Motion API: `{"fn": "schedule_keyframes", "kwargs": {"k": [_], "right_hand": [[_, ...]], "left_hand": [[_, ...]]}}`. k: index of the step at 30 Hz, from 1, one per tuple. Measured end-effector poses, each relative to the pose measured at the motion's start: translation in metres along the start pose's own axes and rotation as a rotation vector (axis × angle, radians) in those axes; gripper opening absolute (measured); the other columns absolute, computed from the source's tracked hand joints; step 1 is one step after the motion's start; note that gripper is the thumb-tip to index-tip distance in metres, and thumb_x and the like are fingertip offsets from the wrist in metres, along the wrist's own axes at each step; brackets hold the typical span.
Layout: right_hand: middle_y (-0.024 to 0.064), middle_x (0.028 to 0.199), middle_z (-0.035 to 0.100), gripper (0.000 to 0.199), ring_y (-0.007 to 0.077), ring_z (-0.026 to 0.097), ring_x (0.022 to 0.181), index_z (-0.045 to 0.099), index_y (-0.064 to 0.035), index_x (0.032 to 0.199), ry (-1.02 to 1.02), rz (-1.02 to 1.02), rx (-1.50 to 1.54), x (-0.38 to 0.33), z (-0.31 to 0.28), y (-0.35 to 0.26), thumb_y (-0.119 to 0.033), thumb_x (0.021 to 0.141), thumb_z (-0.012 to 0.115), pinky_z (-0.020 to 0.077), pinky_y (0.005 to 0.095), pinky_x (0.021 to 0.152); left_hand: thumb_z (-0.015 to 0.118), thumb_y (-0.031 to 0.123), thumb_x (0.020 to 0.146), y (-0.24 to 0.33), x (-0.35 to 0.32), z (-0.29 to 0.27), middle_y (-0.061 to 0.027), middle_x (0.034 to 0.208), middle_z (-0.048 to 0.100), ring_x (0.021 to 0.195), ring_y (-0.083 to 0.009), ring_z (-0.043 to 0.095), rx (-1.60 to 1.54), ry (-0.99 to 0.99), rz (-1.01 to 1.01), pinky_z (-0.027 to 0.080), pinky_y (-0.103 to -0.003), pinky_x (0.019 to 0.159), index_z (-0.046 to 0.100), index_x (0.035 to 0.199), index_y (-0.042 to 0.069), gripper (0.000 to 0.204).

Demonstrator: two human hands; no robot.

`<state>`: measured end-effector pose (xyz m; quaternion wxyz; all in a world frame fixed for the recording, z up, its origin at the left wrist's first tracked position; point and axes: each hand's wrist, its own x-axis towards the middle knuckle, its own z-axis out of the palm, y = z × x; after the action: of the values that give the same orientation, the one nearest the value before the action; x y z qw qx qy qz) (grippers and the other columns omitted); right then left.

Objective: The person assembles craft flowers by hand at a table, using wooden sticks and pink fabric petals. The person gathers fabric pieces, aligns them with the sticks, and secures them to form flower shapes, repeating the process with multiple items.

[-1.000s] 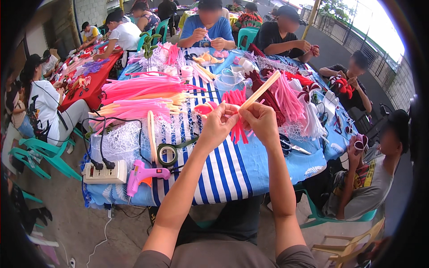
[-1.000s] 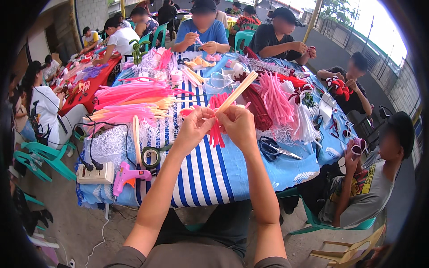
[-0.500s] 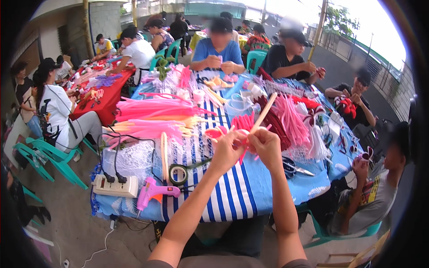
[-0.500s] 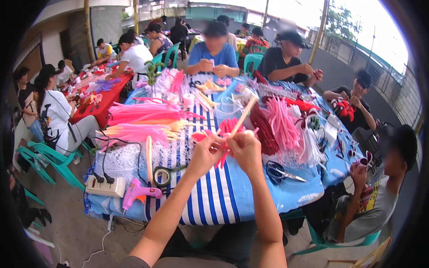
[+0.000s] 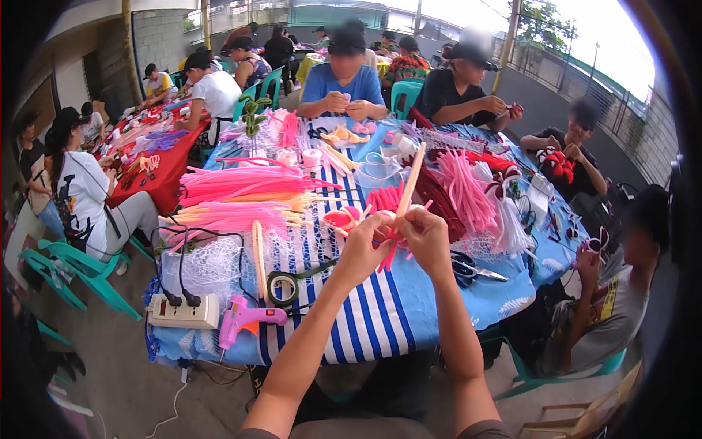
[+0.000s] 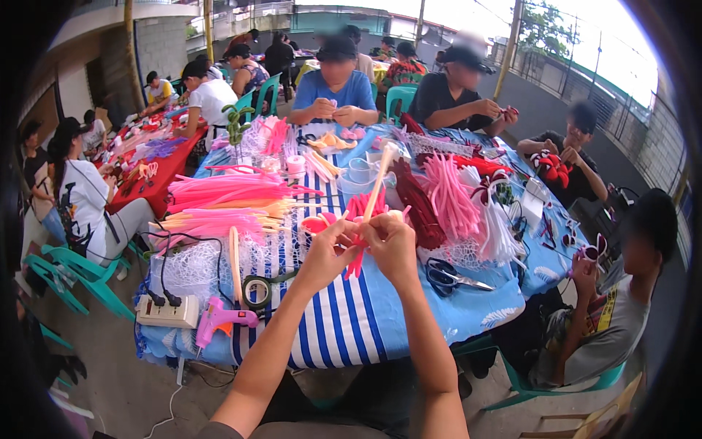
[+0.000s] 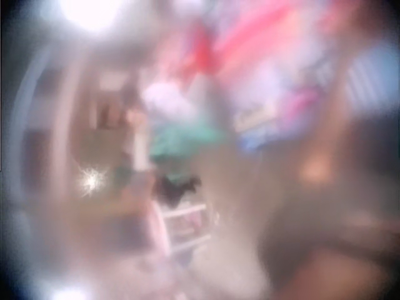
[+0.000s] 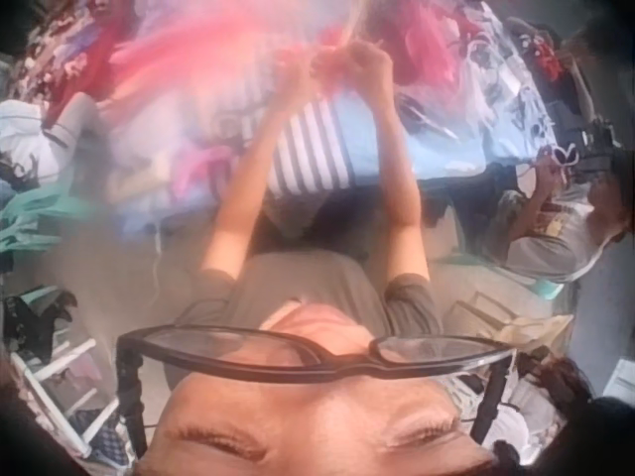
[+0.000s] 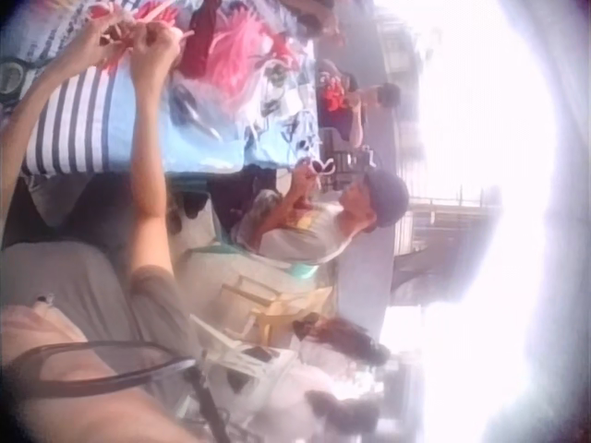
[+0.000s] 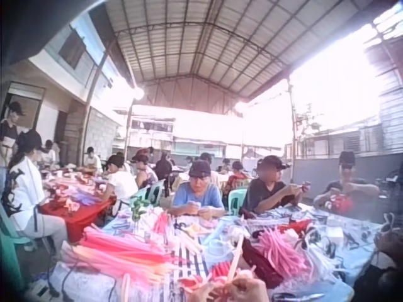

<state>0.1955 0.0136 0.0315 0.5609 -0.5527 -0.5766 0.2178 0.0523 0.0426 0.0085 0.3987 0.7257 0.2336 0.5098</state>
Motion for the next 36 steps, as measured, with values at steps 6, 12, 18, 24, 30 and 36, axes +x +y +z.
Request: {"fn": "schedule_keyframes", "kwargs": {"k": [6, 12, 18, 24, 30, 36], "right_hand": [[0.0074, 0.068, 0.065, 0.009, 0.0091, 0.061, 0.060, 0.064, 0.0050, 0.080, 0.004, 0.005, 0.060, -0.004, -0.002, -0.001, -0.003, 0.084, 0.062, 0.0485, 0.0237, 0.051], [0.0034, 0.071, 0.064, 0.012, 0.0076, 0.061, 0.062, 0.064, 0.0024, 0.087, -0.047, 0.017, 0.093, -0.004, -0.004, 0.001, -0.008, 0.090, 0.059, 0.0505, 0.0211, 0.056], [0.0042, 0.082, 0.066, 0.020, 0.0098, 0.063, 0.070, 0.063, 0.0007, 0.097, -0.144, 0.088, 0.355, -0.009, -0.012, 0.010, -0.018, 0.092, 0.059, 0.0523, 0.0241, 0.064], [0.0019, 0.082, 0.065, 0.020, 0.0056, 0.058, 0.071, 0.065, 0.0015, 0.098, -0.228, 0.240, 0.408, -0.020, -0.004, 0.014, -0.016, 0.088, 0.064, 0.0480, 0.0213, 0.061], [0.0014, 0.076, 0.064, 0.016, 0.0039, 0.054, 0.064, 0.064, 0.0034, 0.094, -0.210, 0.178, 0.361, -0.024, 0.000, 0.023, -0.010, 0.086, 0.067, 0.0424, 0.0187, 0.056], [0.0000, 0.069, 0.061, 0.009, 0.0037, 0.053, 0.061, 0.064, 0.0022, 0.084, -0.147, 0.122, 0.330, -0.028, 0.002, 0.021, -0.007, 0.084, 0.067, 0.0408, 0.0184, 0.055]], "left_hand": [[0.065, -0.003, 0.075, 0.001, 0.001, 0.000, -0.0103, 0.085, 0.063, 0.076, -0.0178, 0.064, 0.033, -0.086, -0.064, 0.051, -0.029, 0.069, 0.058, 0.104, 0.001, 0.031], [0.064, -0.002, 0.081, -0.004, 0.001, -0.004, -0.0024, 0.085, 0.064, 0.076, -0.0084, 0.061, -0.096, -0.053, -0.115, 0.050, -0.023, 0.070, 0.061, 0.100, 0.001, 0.019], [0.063, 0.001, 0.084, -0.002, 0.003, -0.012, 0.0016, 0.086, 0.063, 0.077, -0.0051, 0.058, -0.416, -0.032, -0.221, 0.047, -0.020, 0.068, 0.062, 0.094, 0.004, 0.011], [0.063, 0.003, 0.085, -0.004, 0.002, -0.012, -0.0003, 0.088, 0.063, 0.080, -0.0063, 0.059, -0.413, -0.018, -0.262, 0.049, -0.020, 0.071, 0.060, 0.094, 0.004, 0.009], [0.063, -0.001, 0.083, -0.012, 0.002, -0.009, -0.0017, 0.087, 0.063, 0.080, -0.0076, 0.060, -0.342, -0.009, -0.224, 0.049, -0.022, 0.074, 0.060, 0.093, 0.003, 0.011], [0.064, -0.001, 0.082, -0.005, 0.002, -0.007, -0.0032, 0.088, 0.064, 0.081, -0.0085, 0.061, -0.400, 0.017, -0.219, 0.049, -0.022, 0.075, 0.061, 0.094, 0.002, 0.012]]}}
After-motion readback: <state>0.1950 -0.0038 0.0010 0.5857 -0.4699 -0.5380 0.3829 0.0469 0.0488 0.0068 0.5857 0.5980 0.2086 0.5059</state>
